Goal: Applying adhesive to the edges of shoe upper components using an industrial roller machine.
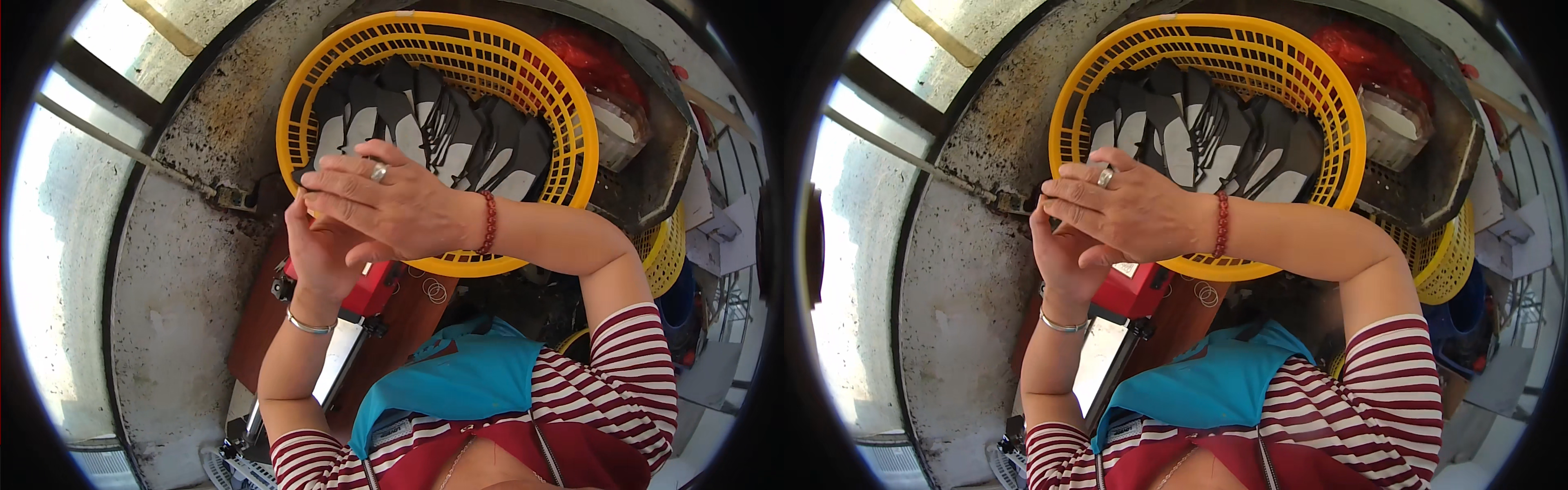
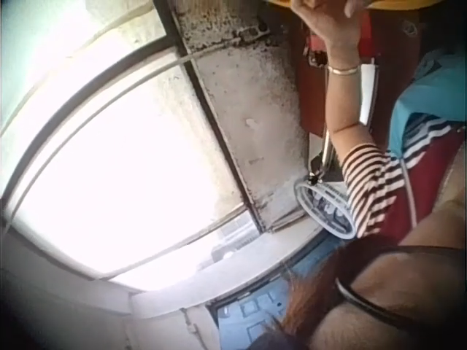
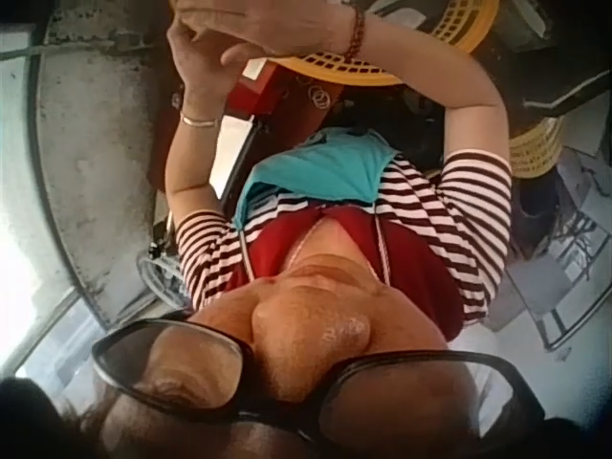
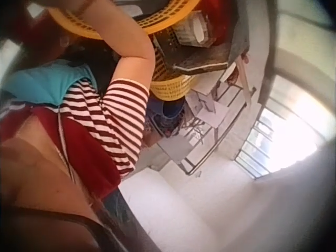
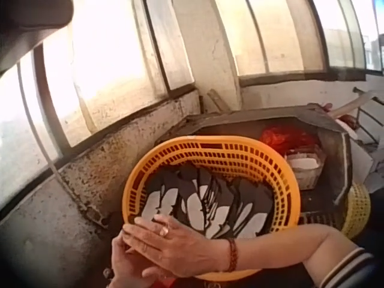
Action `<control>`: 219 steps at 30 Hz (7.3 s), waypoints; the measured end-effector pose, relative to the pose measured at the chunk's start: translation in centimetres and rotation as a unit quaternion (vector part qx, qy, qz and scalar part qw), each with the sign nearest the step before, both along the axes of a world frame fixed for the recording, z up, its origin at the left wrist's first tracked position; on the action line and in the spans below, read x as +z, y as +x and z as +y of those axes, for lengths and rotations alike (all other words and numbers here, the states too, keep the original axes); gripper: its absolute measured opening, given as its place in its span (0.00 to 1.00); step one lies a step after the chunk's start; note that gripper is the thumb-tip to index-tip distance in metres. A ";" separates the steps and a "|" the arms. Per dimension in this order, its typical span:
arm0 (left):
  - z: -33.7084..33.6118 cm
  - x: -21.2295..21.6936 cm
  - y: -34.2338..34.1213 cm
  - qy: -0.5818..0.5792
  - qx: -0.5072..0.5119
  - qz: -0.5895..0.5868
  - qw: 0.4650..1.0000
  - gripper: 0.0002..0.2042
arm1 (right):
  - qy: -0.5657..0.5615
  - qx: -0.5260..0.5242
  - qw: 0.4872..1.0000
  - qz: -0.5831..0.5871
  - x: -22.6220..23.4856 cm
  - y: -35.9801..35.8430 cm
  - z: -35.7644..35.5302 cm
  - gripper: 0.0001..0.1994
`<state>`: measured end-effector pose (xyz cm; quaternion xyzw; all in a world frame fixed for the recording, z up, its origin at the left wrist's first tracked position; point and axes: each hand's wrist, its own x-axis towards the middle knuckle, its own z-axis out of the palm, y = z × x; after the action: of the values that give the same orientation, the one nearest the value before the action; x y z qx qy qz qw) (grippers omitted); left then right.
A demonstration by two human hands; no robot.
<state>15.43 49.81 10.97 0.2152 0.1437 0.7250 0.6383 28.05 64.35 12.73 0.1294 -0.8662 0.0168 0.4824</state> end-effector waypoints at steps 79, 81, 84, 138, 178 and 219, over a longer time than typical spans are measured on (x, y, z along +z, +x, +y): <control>-9.9 -13.7 16.4 -0.097 -0.257 0.094 0.957 0.40 | -0.733 -0.215 0.632 0.133 -17.0 23.0 -18.0 0.11; -9.7 -13.8 16.2 -0.095 -0.257 0.092 0.957 0.40 | -0.723 -0.232 0.629 0.169 -17.5 24.0 -17.1 0.11; -9.5 -13.7 16.1 -0.092 -0.257 0.083 0.958 0.40 | -0.669 -0.330 0.660 0.086 -19.5 26.1 -16.1 0.10; -9.7 -12.2 16.2 -0.027 -0.171 0.156 0.972 0.47 | -0.731 -0.306 0.610 -0.002 -22.7 23.7 -16.4 0.21; 17.2 -10.9 -13.5 -0.304 0.278 0.688 0.597 0.37 | -0.461 -0.421 0.748 -0.225 -24.1 27.7 -6.0 0.11; 24.4 -16.9 -19.0 -0.485 0.255 0.576 0.607 0.57 | -0.560 -0.236 0.733 -0.305 -20.2 -7.1 24.6 0.16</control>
<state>-3.58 74.18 -5.97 0.2013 0.8614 0.4090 0.2241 20.97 88.95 -7.50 -0.3845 -0.8036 0.4230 0.1656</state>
